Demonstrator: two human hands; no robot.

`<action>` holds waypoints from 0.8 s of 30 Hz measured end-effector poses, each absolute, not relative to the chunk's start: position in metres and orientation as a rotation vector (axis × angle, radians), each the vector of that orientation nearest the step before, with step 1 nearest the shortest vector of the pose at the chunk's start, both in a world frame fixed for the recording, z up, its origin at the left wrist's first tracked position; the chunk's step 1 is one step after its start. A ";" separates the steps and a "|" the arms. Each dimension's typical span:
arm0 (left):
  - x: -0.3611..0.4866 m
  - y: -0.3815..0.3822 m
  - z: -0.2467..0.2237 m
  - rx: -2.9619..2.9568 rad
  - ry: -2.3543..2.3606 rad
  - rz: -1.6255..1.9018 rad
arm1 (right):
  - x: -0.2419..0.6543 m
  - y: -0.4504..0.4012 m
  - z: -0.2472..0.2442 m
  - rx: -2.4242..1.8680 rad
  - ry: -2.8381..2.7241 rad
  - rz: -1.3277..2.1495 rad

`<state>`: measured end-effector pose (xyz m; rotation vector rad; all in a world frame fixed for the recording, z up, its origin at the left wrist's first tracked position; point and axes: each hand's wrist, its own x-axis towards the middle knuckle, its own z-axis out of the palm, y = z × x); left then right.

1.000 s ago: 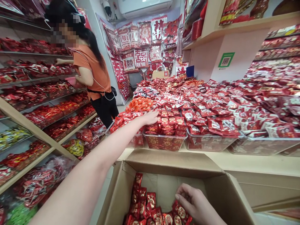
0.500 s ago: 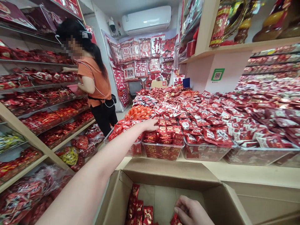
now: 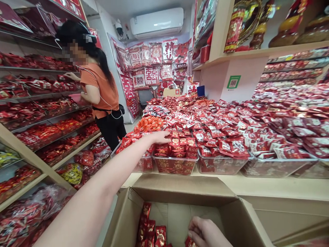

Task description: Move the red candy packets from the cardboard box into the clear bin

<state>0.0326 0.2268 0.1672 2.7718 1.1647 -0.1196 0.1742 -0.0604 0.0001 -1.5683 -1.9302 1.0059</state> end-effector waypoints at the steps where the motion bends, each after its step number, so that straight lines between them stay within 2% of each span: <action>1: 0.032 0.228 0.166 2.770 1.160 -0.110 | 0.174 -0.061 -0.002 -1.579 -1.944 0.992; 8: 0.031 0.228 0.165 2.755 1.128 0.008 | 0.173 -0.063 -0.017 -1.724 -2.076 1.001; 13: 0.029 0.205 0.187 2.755 1.158 0.270 | 0.168 -0.060 -0.038 -1.899 -2.151 1.021; 16: 0.026 0.157 0.195 2.689 1.207 0.618 | 0.163 -0.059 -0.065 -1.991 -2.217 0.990; 18: 0.023 0.108 0.186 2.488 1.067 1.044 | 0.158 -0.061 -0.084 -2.016 -2.306 1.044; 19: 0.022 0.081 0.177 2.401 0.974 1.130 | 0.155 -0.063 -0.093 -2.029 -2.354 1.050; 21: 0.019 0.030 0.149 2.335 0.750 0.998 | 0.148 -0.067 -0.108 -2.022 -2.386 1.022; 23: 0.018 -0.008 0.113 2.353 0.516 0.571 | 0.140 -0.072 -0.118 -1.897 -2.317 0.980; 24: 0.017 -0.019 0.094 2.335 0.531 0.471 | 0.136 -0.073 -0.121 -1.810 -2.269 0.975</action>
